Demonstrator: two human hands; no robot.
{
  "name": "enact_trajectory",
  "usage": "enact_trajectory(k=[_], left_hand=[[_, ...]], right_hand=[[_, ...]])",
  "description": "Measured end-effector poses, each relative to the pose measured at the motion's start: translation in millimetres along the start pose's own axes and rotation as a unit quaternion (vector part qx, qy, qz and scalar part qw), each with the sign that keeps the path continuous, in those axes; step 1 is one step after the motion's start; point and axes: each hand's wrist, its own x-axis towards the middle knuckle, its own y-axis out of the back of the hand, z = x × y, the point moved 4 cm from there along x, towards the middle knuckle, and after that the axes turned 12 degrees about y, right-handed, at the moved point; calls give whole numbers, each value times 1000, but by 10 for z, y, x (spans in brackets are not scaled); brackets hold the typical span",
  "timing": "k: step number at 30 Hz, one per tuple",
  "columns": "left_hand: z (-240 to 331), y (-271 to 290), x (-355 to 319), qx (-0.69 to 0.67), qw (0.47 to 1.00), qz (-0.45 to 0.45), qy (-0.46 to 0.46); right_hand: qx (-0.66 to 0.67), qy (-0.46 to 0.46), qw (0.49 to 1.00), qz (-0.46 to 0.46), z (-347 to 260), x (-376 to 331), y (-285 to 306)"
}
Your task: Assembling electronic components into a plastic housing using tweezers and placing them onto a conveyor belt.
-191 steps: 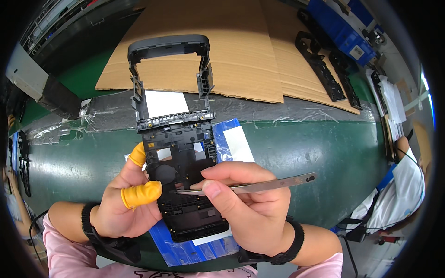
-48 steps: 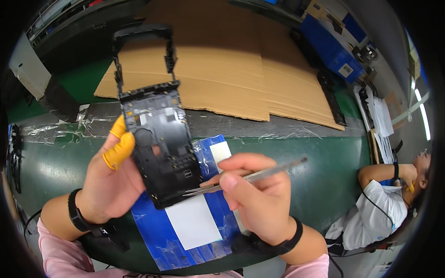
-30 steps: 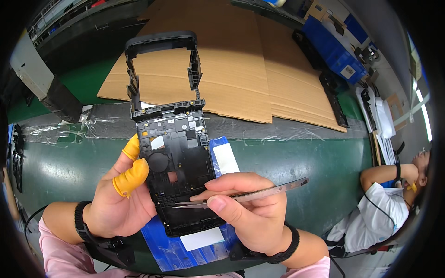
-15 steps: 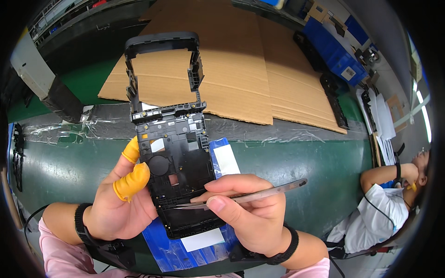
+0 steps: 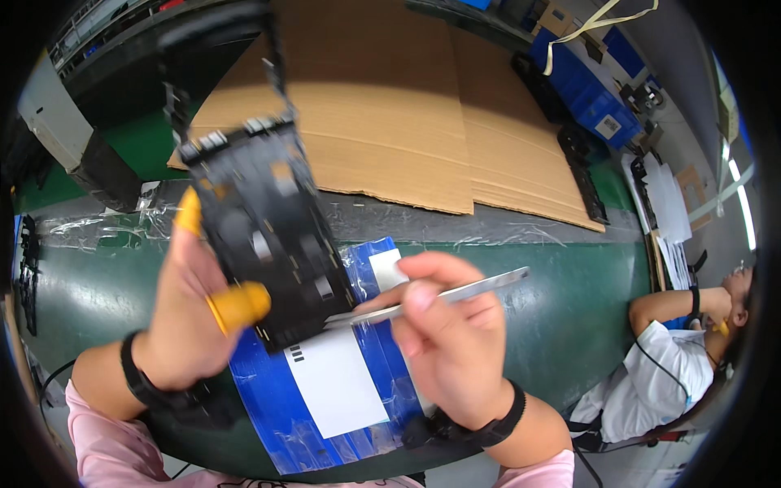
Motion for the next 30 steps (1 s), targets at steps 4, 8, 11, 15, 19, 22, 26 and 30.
enact_trajectory(k=[4,8,11,15,19,22,26,30], left_hand=[[347,196,167,-37,996,33,-72],[506,194,79,-28,997,49,-54],[511,215,59,-58,997,34,-44],[424,230,89,-84,996,14,-28],[338,174,148,-104,994,17,16],[186,143,150,-95,994,33,43],[-48,67,86,-95,988,14,123],[-226,-121,-85,-198,957,-17,212]], right_hand=[[-165,7,986,-25,121,47,144],[-212,-73,974,-27,256,27,133],[-196,-66,978,-12,278,19,181],[-206,-51,977,-15,290,20,176],[-221,-60,973,-22,279,24,145],[-179,-76,981,-20,233,17,145],[-58,-55,996,-41,-4,-25,15],[-111,47,991,-65,-104,-112,-77]])
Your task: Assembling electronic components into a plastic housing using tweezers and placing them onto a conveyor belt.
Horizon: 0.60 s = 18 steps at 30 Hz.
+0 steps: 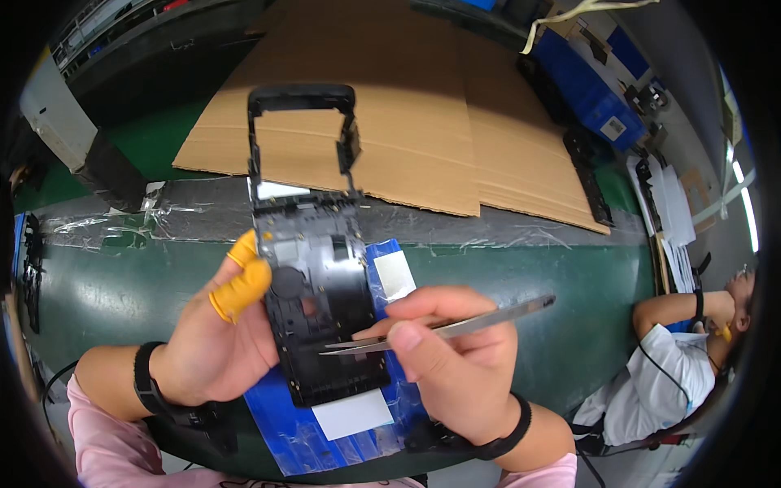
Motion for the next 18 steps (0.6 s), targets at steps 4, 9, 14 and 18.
enact_trajectory(k=[4,9,14,18], left_hand=[[-68,-35,-32,7,999,-18,31],[-88,-47,-55,-24,998,-29,45],[-124,-34,-66,2,999,-44,28],[-128,-40,-76,2,998,-54,26]], right_hand=[[-28,11,1000,-8,26,-46,-70],[-2,7,1000,9,58,-51,-24],[-5,9,1000,10,62,-52,-38],[6,-2,1000,4,68,-58,-43]])
